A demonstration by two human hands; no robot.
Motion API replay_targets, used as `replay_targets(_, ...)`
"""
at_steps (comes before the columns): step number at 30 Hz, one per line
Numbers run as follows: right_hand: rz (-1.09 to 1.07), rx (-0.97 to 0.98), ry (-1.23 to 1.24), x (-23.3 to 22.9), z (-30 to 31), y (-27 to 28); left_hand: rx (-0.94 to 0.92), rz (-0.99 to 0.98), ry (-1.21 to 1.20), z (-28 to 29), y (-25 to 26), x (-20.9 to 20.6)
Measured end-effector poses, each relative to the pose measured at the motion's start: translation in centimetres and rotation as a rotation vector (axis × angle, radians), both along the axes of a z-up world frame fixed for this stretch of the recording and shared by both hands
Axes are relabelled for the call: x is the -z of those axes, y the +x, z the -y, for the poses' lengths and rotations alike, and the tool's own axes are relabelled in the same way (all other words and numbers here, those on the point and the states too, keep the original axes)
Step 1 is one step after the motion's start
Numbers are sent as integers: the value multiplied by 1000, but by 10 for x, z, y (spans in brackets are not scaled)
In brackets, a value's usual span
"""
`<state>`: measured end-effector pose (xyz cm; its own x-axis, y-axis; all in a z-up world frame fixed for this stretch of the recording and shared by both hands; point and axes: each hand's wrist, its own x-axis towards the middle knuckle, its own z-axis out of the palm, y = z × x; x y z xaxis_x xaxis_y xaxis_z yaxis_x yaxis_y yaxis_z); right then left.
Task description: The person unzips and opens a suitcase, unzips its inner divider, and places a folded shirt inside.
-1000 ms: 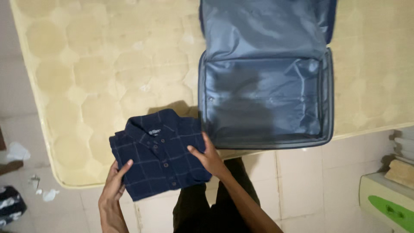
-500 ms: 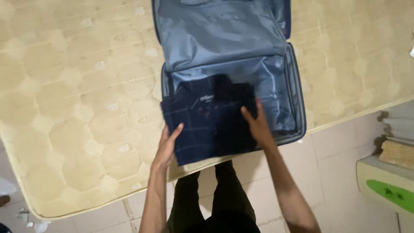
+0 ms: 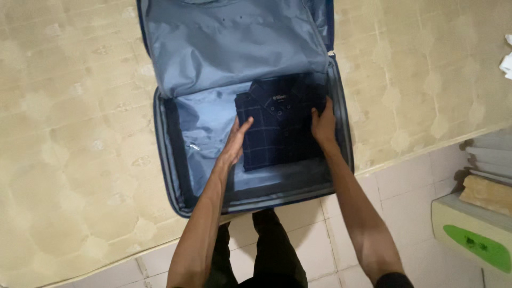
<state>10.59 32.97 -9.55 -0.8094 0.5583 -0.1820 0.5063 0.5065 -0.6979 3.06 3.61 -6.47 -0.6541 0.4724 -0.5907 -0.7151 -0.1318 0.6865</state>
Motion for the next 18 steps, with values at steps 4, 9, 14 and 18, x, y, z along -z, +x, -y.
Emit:
replay_targets(4, -50, -33, 205, 28, -3, -15, 26, 29, -132, -16, -18, 27)
replay_targets(9, 71, 19, 175, 1, 15, -37, 47, -95, -315, -32, -27, 79)
replay_targets(14, -4, -19, 102, -18, 15, -44, -107, -153, -166, -33, -29, 81)
replay_targets(18, -93, -94, 110, -13, 10, -39, -126, -147, -87, -32, -34, 90)
